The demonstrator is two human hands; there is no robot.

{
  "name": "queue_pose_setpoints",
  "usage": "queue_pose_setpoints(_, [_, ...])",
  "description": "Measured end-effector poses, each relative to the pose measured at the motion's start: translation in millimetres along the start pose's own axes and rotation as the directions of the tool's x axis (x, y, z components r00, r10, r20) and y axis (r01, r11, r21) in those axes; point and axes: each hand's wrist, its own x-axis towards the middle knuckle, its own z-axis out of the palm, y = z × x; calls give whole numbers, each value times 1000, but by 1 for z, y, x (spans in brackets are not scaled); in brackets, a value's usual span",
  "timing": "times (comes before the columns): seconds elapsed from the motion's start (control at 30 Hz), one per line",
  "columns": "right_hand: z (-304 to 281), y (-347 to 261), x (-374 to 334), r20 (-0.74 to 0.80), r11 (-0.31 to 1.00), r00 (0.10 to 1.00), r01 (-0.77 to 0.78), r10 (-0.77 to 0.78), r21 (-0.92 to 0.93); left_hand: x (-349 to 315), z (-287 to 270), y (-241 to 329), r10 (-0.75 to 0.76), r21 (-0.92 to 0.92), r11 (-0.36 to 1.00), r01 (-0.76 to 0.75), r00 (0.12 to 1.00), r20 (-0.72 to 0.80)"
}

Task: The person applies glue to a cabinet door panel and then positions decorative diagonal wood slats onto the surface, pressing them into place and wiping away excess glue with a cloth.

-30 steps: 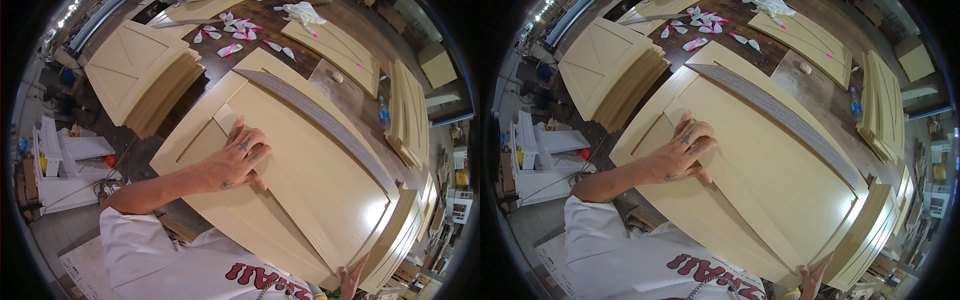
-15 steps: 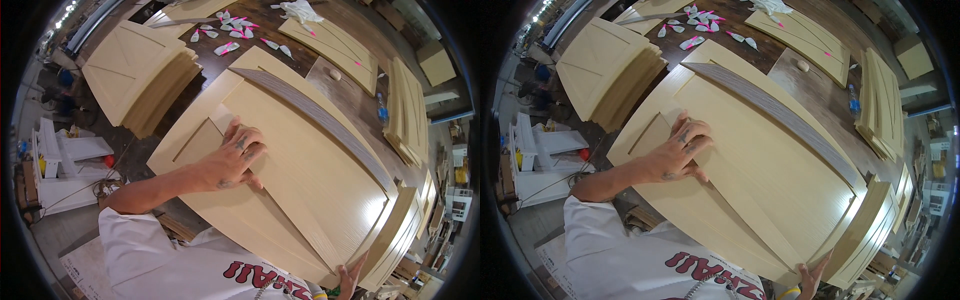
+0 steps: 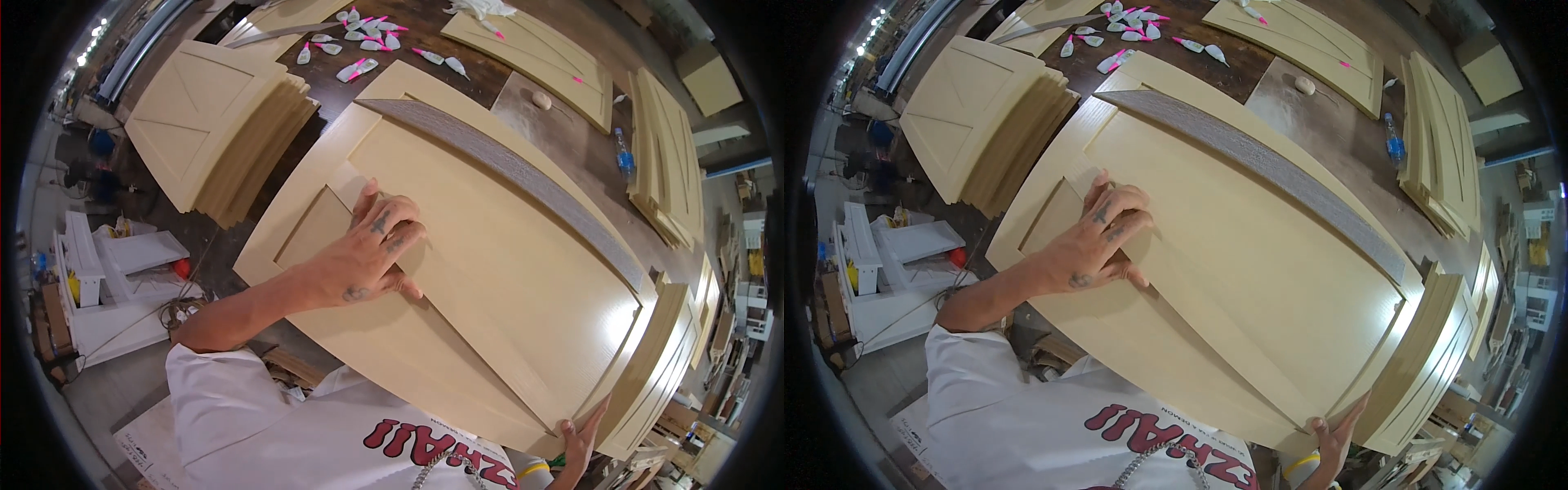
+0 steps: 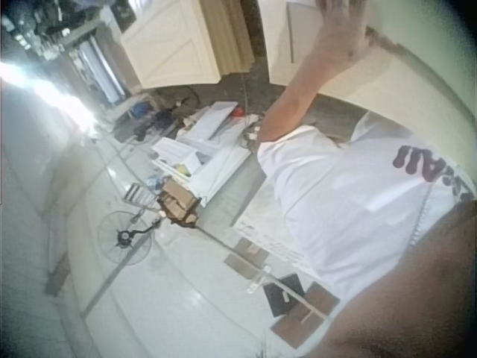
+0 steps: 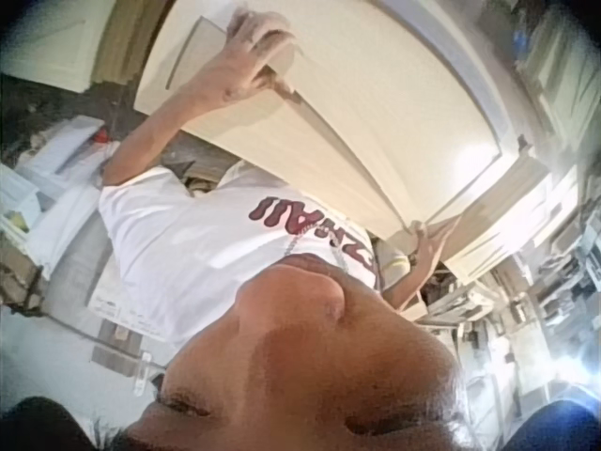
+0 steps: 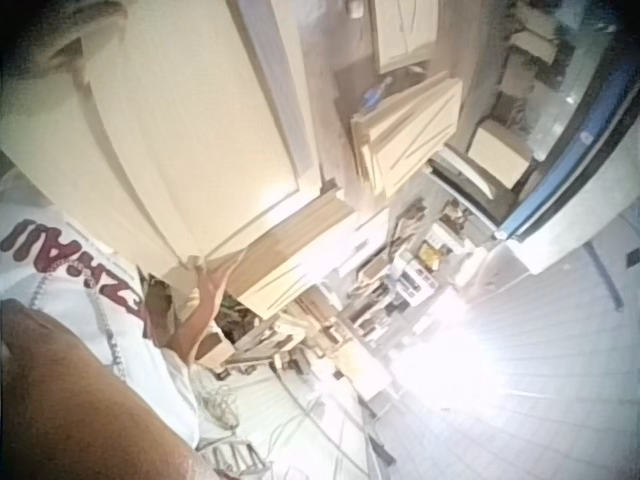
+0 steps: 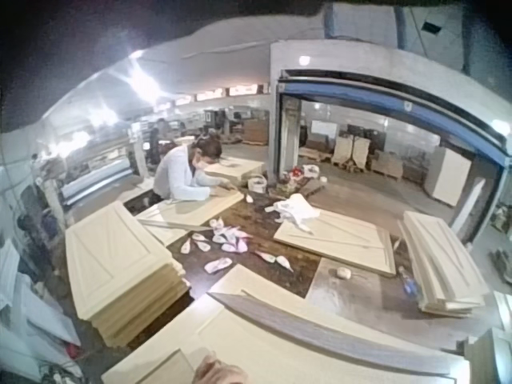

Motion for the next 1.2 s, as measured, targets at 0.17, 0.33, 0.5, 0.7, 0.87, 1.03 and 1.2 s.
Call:
queue_pose_setpoints(0.17, [0,1,0,12,996,997,80,-80,35,0,-3,2,5,-7,1000,-5,1000,8])
queue_pose_setpoints(0.33, [3,6,2,-1,983,999,42,-42,178,-1,-2,2,-2,6,1000,2,1000,-21])
queue_pose_setpoints(0.5, [4,15,1,-4,982,999,46,-46,184,0,1,1,-30,30,999,31,999,-40])
queue_pose_setpoints(0.7, [7,-8,4,-14,979,999,-27,30,201,-1,-1,-1,1,52,999,1,999,-43])
queue_pose_setpoints(0.87, [5,10,6,-51,998,998,26,-23,63,-3,-3,3,6,135,991,-3,1000,-23])
queue_pose_setpoints(1.03, [3,7,5,-22,992,1000,1,2,126,-10,-2,19,-30,234,972,12,997,72])
queue_pose_setpoints(1.2, [-3,12,-5,6,986,1000,-1,0,165,-15,11,27,-16,240,971,-12,993,114])
